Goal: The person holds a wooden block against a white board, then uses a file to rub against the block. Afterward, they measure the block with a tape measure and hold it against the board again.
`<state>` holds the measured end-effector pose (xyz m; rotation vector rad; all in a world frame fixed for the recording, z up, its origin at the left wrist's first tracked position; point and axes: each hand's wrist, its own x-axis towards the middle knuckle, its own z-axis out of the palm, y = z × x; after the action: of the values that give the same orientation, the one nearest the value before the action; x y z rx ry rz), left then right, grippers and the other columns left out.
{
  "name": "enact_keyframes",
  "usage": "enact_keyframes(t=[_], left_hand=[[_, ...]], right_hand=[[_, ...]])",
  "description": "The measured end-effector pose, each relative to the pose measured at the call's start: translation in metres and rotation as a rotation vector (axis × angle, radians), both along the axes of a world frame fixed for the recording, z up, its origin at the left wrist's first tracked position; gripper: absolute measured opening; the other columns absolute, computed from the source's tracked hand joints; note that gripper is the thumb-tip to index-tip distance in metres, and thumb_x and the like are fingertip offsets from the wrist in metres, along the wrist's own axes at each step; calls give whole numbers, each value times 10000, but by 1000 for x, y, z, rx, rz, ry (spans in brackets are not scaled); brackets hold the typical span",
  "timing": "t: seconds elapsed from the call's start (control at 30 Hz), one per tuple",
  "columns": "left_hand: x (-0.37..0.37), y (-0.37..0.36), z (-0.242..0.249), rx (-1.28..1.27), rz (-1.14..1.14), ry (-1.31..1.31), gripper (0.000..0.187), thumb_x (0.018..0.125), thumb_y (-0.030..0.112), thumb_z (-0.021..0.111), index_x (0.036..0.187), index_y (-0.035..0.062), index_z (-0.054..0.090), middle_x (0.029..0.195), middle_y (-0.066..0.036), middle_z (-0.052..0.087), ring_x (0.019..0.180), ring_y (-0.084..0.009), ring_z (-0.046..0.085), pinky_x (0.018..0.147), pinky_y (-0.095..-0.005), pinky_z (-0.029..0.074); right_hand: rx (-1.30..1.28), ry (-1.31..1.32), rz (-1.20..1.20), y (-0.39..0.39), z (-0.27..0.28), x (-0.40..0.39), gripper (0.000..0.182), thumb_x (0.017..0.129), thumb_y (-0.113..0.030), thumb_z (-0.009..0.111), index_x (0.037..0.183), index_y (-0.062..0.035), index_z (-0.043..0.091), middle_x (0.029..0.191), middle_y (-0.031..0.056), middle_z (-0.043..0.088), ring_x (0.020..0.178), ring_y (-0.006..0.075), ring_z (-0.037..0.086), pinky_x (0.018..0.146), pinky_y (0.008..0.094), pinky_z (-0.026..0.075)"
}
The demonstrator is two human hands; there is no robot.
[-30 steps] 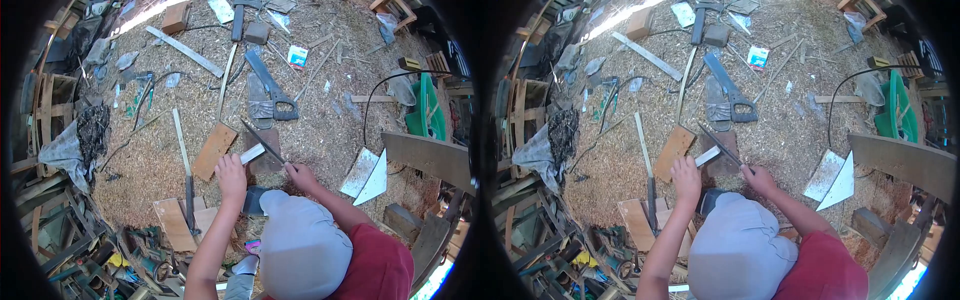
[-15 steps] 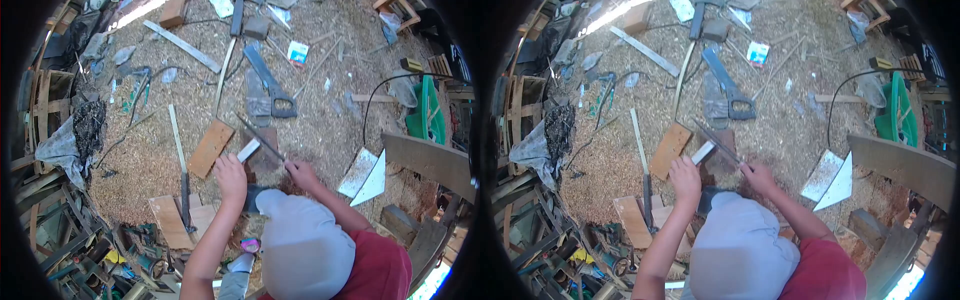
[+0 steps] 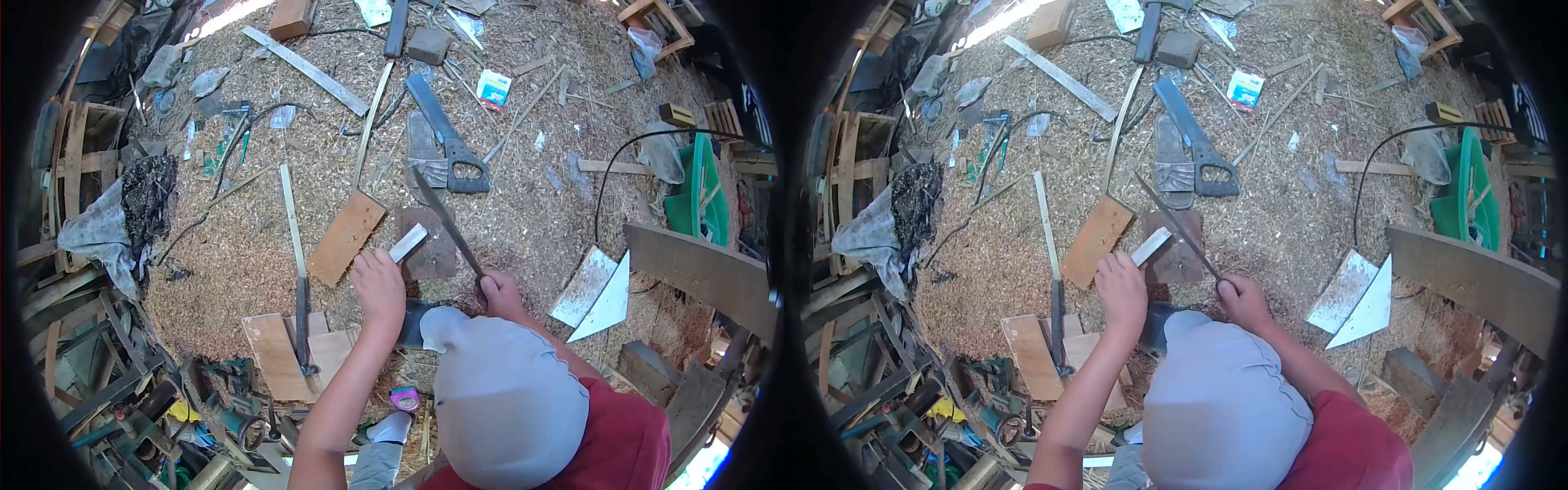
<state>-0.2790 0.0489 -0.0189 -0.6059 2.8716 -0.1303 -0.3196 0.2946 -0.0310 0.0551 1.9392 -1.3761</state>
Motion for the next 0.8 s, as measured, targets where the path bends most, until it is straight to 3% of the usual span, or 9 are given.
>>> enact_keyframes(t=[0.07,0.17,0.27,0.53,0.63,0.73,0.77,0.8], left_hand=[[-1,-1,3,26,18,-2,353,867,351,750,963,80,545,968,-90,575,960,-266,575,796,-387,477],[-1,-2,4,40,30,7,354,868,355,749,965,81,547,963,-88,575,951,-263,572,788,-387,474],[0,-2,3,50,37,20,349,871,353,744,967,79,549,957,-89,574,944,-268,569,782,-392,473],[-1,-9,1,114,20,64,318,889,324,715,972,68,547,946,-110,563,940,-294,564,777,-424,468],[0,-18,1,269,59,76,343,917,315,697,1030,23,557,996,-150,605,978,-341,590,820,-470,482],[10,-59,-1,736,225,-10,330,983,300,618,1079,-10,560,1076,-196,671,1098,-372,614,893,-486,501],[22,-77,-13,1003,370,-84,407,1031,299,574,1217,-61,540,1191,-249,682,1209,-383,618,985,-455,501],[39,-87,-24,1133,442,64,426,1043,308,562,1250,-63,533,1208,-238,682,1210,-368,623,999,-439,495]], right_hand=[[-41,128,43,6,-9,1,484,1036,-414,541,767,-18,608,665,36,561,621,125,532,580,340,436],[285,-175,123,6,-35,1,508,1041,-434,540,754,-22,609,660,43,559,619,151,529,583,348,432],[311,-249,81,4,-29,3,530,1041,-464,543,766,-20,633,663,59,571,626,173,530,598,364,436],[264,-10,29,-8,-34,18,442,1043,-402,569,876,0,649,644,95,574,602,203,545,605,374,448],[304,194,68,-28,-11,9,381,1036,-353,586,914,0,665,688,146,613,598,258,574,600,397,455],[316,250,114,-41,-9,2,313,1018,-318,612,989,-16,691,772,199,662,643,326,631,618,415,484],[309,239,135,-46,-9,0,296,1010,-308,622,1021,-23,701,805,216,680,666,349,656,628,420,498],[310,316,157,-58,0,-2,288,999,-304,637,1053,-28,701,823,219,690,700,360,674,649,420,512]])
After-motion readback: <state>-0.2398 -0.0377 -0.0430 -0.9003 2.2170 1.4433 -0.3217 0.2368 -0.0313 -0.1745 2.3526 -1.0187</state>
